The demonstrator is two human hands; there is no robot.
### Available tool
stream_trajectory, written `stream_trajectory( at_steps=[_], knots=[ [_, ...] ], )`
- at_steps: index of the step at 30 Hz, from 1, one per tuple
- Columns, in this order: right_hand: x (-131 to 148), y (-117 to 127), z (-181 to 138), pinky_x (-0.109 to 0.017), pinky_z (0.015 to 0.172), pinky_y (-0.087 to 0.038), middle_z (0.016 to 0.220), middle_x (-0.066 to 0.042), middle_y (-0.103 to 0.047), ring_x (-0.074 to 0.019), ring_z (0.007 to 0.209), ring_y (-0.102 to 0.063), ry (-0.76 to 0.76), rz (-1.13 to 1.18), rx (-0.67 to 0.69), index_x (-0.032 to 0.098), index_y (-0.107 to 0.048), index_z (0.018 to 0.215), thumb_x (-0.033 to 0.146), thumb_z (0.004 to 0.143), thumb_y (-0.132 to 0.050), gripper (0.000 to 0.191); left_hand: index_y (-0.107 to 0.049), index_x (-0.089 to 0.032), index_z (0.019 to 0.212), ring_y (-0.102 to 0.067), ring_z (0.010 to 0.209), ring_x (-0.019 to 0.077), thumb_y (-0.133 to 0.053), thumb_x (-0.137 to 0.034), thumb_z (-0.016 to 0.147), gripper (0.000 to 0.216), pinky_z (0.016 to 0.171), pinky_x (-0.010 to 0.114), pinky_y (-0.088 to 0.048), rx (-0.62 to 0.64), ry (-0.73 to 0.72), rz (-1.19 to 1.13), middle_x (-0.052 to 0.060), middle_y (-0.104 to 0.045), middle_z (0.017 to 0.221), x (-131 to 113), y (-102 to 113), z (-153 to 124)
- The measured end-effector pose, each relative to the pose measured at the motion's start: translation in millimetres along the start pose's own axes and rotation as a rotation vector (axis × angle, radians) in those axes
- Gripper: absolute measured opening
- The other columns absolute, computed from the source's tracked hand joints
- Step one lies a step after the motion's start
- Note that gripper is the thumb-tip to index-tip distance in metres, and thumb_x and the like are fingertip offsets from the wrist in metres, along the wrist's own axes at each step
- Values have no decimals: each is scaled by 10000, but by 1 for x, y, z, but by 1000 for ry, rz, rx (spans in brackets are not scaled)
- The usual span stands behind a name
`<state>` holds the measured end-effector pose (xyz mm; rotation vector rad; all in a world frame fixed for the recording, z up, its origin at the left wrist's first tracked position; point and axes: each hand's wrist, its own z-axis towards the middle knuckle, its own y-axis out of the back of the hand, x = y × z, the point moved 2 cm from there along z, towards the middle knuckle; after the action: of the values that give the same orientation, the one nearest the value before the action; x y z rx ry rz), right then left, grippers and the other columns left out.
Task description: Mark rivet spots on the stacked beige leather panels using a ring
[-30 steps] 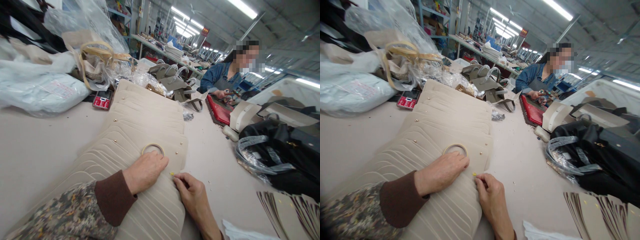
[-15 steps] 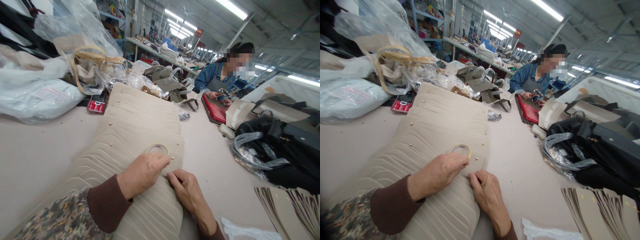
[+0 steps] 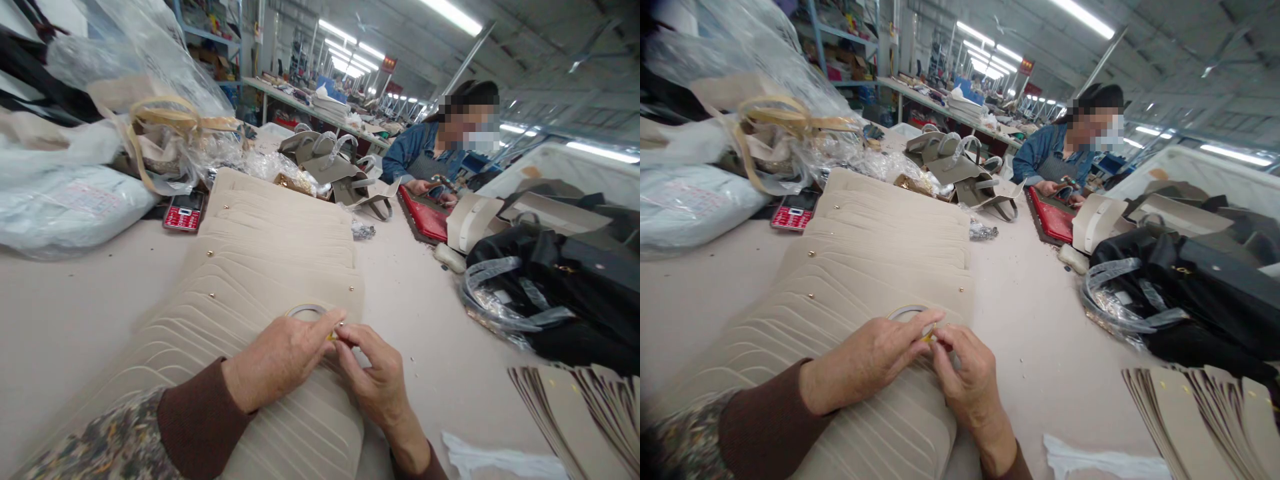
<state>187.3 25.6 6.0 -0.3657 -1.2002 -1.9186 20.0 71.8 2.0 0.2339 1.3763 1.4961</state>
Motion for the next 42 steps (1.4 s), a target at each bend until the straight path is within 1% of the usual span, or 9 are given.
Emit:
stream_trajectory(
  at_steps=[6,11,13,19,23,27,31,37,42],
  knots=[
    [3,-8,-1,-240,620,-492,723,-20,-682,-139,649,-634,42,-113,-32,191,-649,846,70,863,-523,176,-403,-180,1316,-700,838,204,-464,-185,970,352,671,288,-513,47,-4,-51,50,-719,962,-2,1,1],
    [3,-10,-7,-233,587,-478,685,-17,-683,-128,581,-618,13,-188,-129,180,-669,810,78,813,-540,164,-532,-195,949,-632,672,177,-449,-191,971,86,565,272,-419,117,105,-24,1,-655,764,-2,3,5],
    [4,-13,-8,-231,562,-476,664,-13,-680,-127,558,-610,-105,-125,-145,179,-684,796,113,802,-566,135,-522,-200,872,-595,635,170,-456,-158,950,111,553,276,-390,112,96,3,-8,-623,726,-3,4,6],
    [-15,-22,-7,-215,413,-454,485,34,-587,-108,399,-531,-780,478,-174,161,-651,714,367,771,-675,215,-514,-201,837,-554,619,155,-452,-64,873,155,543,279,-360,-14,-35,25,-16,-582,710,-12,3,3],
    [-38,-14,-8,-209,406,-453,519,12,-621,-103,399,-543,-940,533,-188,134,-673,730,464,668,-768,348,-531,-193,879,-565,666,160,-445,-90,920,140,573,275,-388,21,39,80,-9,-598,741,-9,1,3],
    [-47,-10,-8,-226,487,-504,579,-20,-660,-120,477,-590,-879,414,-121,124,-718,791,496,695,-746,386,-557,-190,904,-583,785,196,-451,-122,949,134,639,291,-447,167,214,211,32,-620,859,0,0,4],
    [-42,-14,-6,-236,495,-494,566,-14,-646,-138,489,-586,-787,211,-60,147,-715,769,478,777,-653,337,-574,-190,957,-580,856,233,-436,-117,949,156,670,328,-488,279,253,248,58,-617,920,0,-1,5],
    [-34,-16,4,-239,576,-466,617,-24,-698,-154,558,-620,-541,-161,-7,184,-694,688,367,818,-566,259,-578,-185,985,-572,886,248,-401,-113,955,193,704,356,-505,302,251,236,68,-615,927,-1,-1,4],
    [-37,-18,6,-245,570,-480,564,-4,-671,-156,519,-619,-558,-197,-24,190,-694,764,363,808,-573,215,-583,-179,971,-562,885,232,-401,-110,951,196,708,332,-492,300,252,235,65,-613,920,0,-2,3]
  ],
)
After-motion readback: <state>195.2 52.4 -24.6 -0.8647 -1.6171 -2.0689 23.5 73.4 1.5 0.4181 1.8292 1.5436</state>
